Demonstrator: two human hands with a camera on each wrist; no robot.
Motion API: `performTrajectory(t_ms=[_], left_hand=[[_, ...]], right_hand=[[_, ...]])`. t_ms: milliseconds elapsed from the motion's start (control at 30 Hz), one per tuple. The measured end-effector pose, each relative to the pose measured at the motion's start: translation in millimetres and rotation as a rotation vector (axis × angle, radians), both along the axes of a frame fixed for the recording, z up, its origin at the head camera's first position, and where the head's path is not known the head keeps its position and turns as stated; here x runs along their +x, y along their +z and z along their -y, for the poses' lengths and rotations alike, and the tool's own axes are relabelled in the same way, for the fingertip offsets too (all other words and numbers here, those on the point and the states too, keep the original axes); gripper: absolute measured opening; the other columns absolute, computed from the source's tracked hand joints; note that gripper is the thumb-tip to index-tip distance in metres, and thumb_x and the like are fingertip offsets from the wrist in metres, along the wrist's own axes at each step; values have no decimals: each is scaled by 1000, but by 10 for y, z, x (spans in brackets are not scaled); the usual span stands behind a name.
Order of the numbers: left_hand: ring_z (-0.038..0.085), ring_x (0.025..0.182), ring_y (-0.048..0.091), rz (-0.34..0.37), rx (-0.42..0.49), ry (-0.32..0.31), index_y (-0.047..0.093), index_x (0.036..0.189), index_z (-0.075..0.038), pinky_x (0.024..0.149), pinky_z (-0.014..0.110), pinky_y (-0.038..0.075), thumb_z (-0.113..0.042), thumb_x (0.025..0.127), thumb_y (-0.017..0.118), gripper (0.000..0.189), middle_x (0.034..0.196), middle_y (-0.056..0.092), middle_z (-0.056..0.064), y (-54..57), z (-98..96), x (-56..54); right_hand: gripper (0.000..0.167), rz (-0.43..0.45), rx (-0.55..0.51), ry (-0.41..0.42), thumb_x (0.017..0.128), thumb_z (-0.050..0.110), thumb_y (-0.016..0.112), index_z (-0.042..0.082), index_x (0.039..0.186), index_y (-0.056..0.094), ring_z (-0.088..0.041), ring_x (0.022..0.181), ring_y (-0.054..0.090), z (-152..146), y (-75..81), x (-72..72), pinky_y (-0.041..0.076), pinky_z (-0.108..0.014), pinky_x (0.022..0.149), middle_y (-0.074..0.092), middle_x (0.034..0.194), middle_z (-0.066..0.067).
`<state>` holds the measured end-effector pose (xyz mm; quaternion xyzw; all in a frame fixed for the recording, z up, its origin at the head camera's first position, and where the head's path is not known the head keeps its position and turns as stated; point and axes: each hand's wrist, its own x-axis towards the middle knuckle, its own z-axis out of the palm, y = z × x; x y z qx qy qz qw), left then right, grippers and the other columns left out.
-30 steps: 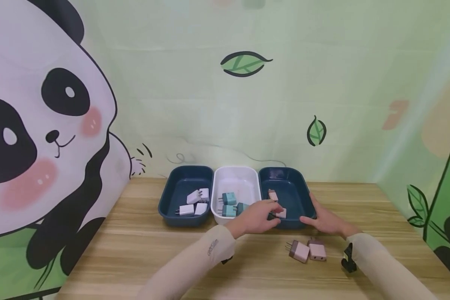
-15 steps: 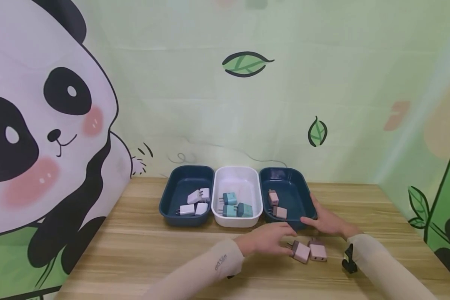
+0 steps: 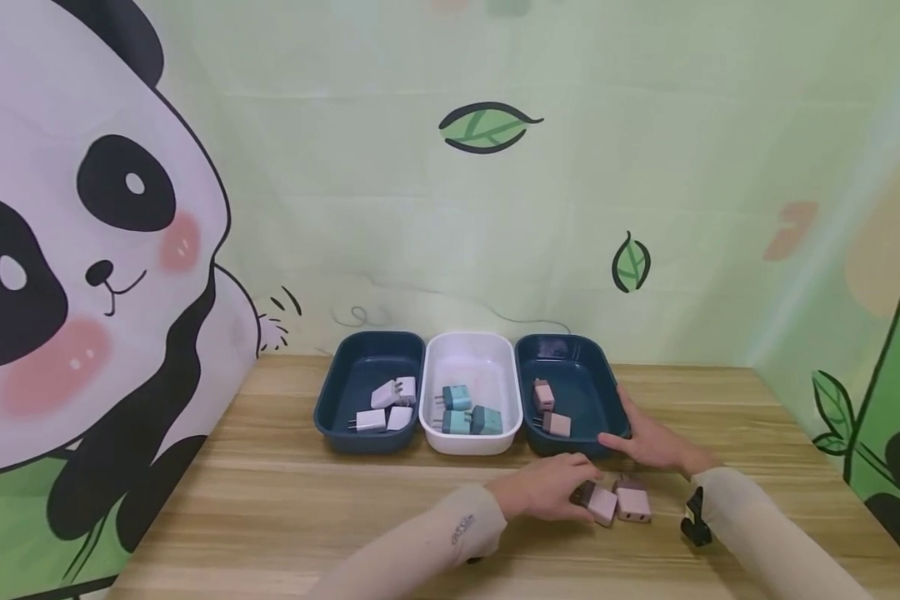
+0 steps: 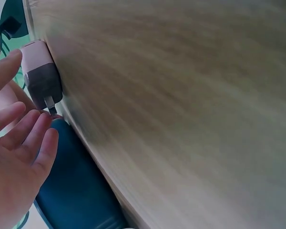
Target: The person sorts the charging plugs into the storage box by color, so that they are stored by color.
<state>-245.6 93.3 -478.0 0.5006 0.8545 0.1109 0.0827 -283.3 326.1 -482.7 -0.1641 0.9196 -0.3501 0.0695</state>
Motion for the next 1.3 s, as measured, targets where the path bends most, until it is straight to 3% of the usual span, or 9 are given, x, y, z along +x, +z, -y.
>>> performTrajectory(t_ms=[433, 633, 767, 967, 1300], left_hand=[[2, 100, 49, -34, -79, 22, 52, 131, -21, 88, 14, 40, -45, 88, 63, 51, 117, 54, -9, -22, -113, -41], [3, 101, 49, -8, -117, 45, 51, 133, -23, 91, 17, 41, -43, 87, 65, 52, 120, 54, -9, -21, -132, -21], [3, 98, 50, -30, -132, 33, 53, 132, -22, 88, 16, 41, -41, 87, 67, 51, 116, 54, -9, -24, -133, -2], [2, 94, 50, -53, -137, 21, 54, 130, -22, 86, 15, 42, -39, 87, 67, 48, 111, 55, -10, -35, -132, 4], [1, 93, 50, -8, -107, -3, 55, 127, -21, 85, 15, 41, -36, 87, 67, 44, 111, 55, -10, -1, -28, 27]], right_hand=[[97, -17, -10, 5, 90, 36, 63, 13, 151, -10, -50, 128, 32, 29, 15, 3, 25, -67, 98, 9, 153, -26], [98, -16, 6, 1, 90, 37, 63, 14, 151, -12, -50, 130, 29, 19, 4, -11, 23, -68, 99, 6, 154, -26], [98, -27, 5, 5, 91, 36, 63, 12, 150, -11, -50, 130, 27, 22, 6, 5, 23, -67, 100, 5, 153, -26], [96, -46, 6, 23, 91, 33, 62, 8, 150, -10, -50, 130, 27, 28, 16, 11, 23, -67, 100, 6, 153, -27], [96, -65, 6, 34, 91, 32, 63, 6, 150, -9, -49, 131, 27, 18, 8, 14, 24, -66, 100, 8, 152, -28]])
